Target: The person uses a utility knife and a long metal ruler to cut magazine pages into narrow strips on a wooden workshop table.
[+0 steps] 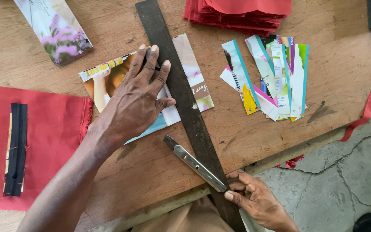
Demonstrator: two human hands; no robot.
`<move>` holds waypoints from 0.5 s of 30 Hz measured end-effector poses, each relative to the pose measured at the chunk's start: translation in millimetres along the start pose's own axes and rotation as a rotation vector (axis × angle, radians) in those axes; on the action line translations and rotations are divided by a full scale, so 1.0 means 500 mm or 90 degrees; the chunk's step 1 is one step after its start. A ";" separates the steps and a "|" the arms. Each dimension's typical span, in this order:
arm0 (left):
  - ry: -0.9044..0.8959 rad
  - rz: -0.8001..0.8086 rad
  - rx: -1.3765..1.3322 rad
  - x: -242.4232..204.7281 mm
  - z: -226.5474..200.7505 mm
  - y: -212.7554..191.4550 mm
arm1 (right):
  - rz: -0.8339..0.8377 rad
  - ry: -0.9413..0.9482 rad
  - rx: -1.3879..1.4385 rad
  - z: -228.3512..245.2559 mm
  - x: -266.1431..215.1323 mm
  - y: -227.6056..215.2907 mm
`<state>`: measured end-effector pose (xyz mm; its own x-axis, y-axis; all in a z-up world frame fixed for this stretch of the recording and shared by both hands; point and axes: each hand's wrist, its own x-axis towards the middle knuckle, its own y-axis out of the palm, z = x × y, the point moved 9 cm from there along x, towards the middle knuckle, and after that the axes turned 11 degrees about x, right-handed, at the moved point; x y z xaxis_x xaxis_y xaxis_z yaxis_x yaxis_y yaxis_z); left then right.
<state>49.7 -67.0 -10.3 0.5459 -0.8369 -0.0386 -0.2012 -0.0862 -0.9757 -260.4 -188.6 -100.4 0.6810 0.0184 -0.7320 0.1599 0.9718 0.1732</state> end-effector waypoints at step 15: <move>0.000 0.001 -0.009 0.000 0.003 0.006 | 0.003 0.018 0.001 -0.011 -0.002 -0.011</move>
<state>50.2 -66.6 -13.4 0.5457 -0.8370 -0.0409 -0.2137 -0.0918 -0.9726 -265.6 -192.7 -104.3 0.6612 0.0304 -0.7496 0.1579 0.9712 0.1787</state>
